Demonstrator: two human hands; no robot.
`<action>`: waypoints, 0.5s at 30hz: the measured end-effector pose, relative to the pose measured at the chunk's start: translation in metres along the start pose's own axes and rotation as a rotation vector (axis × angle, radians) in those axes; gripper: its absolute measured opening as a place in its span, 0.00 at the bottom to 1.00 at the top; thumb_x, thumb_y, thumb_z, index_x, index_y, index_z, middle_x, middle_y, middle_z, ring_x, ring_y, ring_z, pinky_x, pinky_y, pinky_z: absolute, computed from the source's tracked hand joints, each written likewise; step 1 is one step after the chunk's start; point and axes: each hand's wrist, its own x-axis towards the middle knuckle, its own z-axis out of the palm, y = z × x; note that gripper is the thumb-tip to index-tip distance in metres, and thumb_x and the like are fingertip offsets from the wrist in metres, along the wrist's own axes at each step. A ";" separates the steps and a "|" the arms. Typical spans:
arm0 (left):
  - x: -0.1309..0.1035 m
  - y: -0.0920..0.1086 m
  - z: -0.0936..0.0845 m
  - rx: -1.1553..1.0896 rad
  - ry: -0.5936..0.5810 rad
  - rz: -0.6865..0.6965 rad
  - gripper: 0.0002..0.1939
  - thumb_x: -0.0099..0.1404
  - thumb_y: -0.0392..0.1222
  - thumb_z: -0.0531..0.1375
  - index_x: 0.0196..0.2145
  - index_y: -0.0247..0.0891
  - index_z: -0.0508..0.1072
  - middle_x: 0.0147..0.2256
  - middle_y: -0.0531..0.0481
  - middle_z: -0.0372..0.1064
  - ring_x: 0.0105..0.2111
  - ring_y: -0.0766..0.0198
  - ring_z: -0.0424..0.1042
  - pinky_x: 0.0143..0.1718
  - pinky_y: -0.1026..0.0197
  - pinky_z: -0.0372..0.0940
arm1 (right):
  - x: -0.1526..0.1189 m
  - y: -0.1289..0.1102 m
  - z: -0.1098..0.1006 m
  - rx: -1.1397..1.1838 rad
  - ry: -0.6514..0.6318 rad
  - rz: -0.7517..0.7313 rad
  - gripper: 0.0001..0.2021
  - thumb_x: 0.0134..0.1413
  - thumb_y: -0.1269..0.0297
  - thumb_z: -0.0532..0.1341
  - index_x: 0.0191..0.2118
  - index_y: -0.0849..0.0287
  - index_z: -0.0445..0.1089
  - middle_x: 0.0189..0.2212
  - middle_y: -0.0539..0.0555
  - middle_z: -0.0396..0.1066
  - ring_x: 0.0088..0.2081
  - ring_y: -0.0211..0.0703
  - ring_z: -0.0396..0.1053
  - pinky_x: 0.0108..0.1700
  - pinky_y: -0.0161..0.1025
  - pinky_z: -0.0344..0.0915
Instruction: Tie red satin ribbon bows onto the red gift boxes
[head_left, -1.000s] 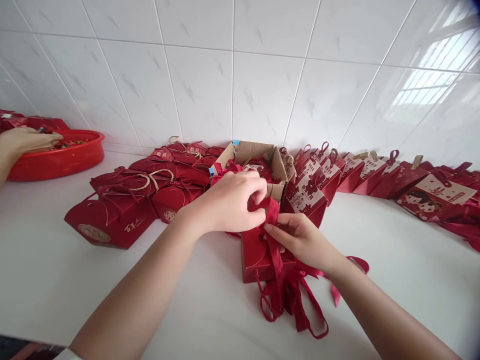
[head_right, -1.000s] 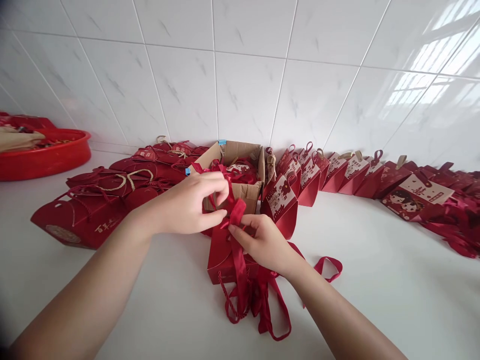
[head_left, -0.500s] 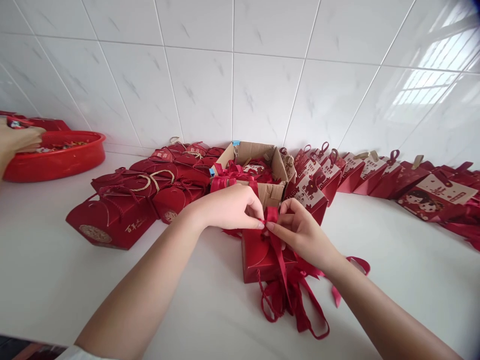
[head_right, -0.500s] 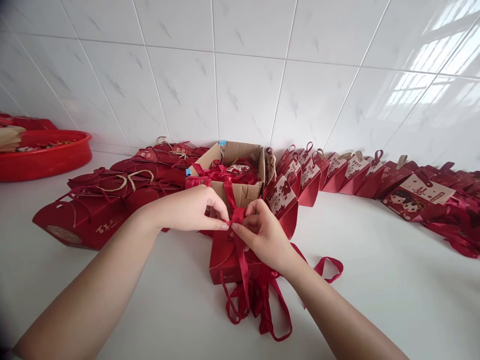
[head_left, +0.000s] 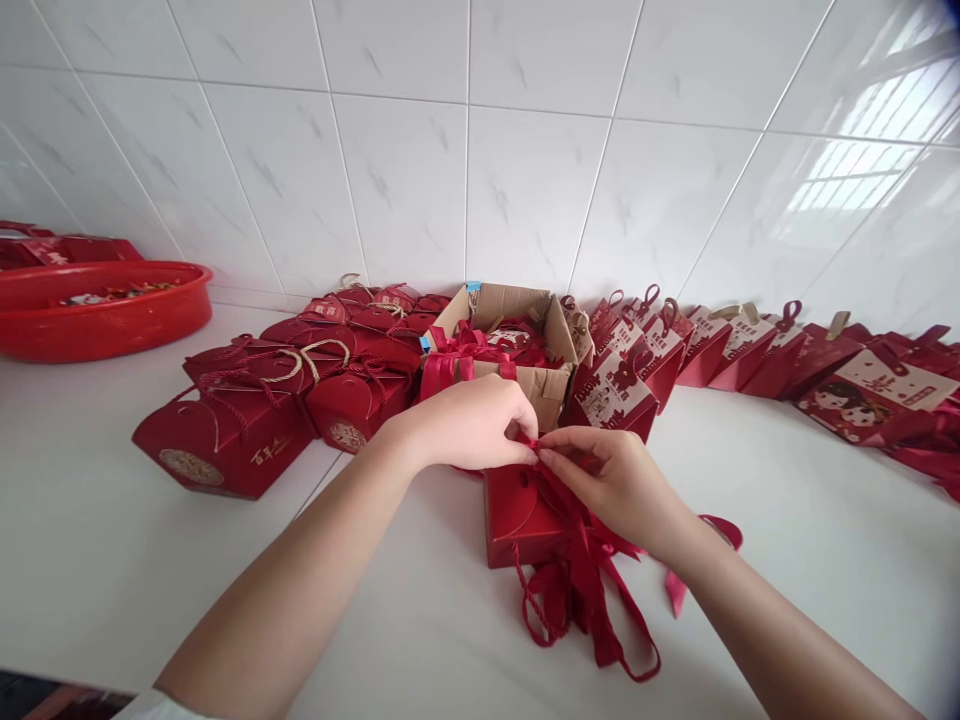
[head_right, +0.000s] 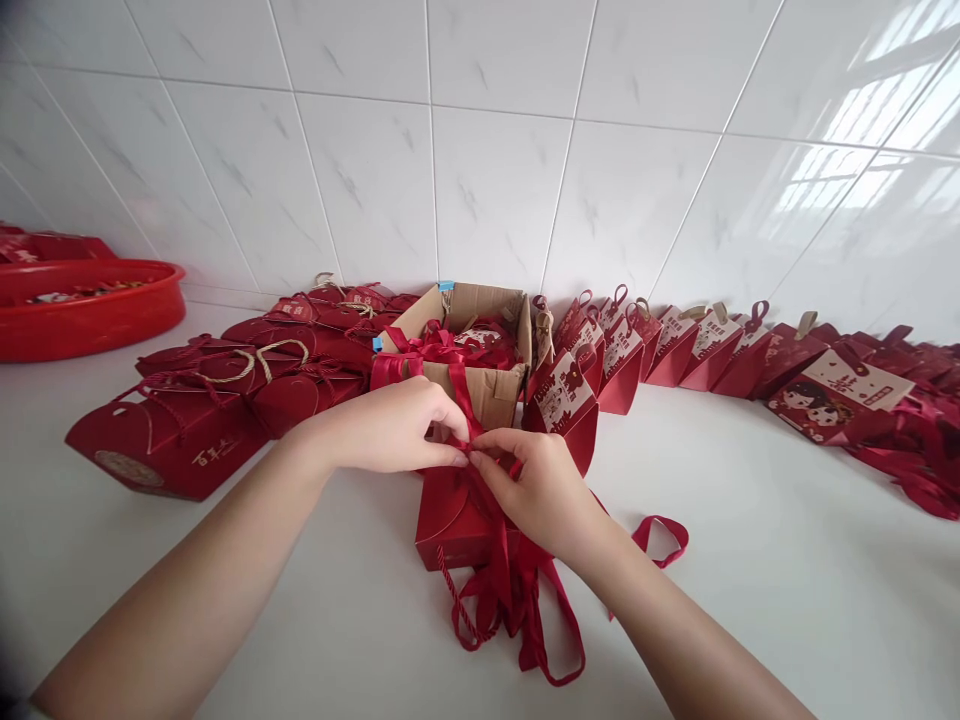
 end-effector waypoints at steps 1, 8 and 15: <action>0.000 0.000 0.000 0.018 0.013 0.006 0.08 0.59 0.39 0.59 0.30 0.40 0.79 0.26 0.54 0.74 0.24 0.67 0.67 0.23 0.64 0.53 | -0.001 -0.002 0.000 -0.024 -0.029 -0.010 0.10 0.60 0.61 0.56 0.37 0.54 0.75 0.33 0.49 0.76 0.32 0.40 0.70 0.31 0.35 0.65; -0.001 0.003 0.002 0.094 0.078 -0.007 0.06 0.58 0.39 0.60 0.28 0.42 0.78 0.28 0.55 0.75 0.25 0.65 0.69 0.24 0.63 0.55 | -0.003 -0.002 0.004 -0.060 0.011 0.004 0.07 0.55 0.62 0.61 0.34 0.55 0.76 0.32 0.51 0.70 0.30 0.37 0.65 0.32 0.36 0.63; 0.002 0.006 0.009 0.280 0.209 0.097 0.09 0.59 0.35 0.59 0.28 0.44 0.78 0.29 0.56 0.78 0.30 0.61 0.73 0.33 0.60 0.59 | 0.006 0.007 0.002 0.134 -0.116 0.027 0.15 0.58 0.59 0.58 0.23 0.59 0.68 0.44 0.55 0.65 0.47 0.45 0.65 0.48 0.42 0.62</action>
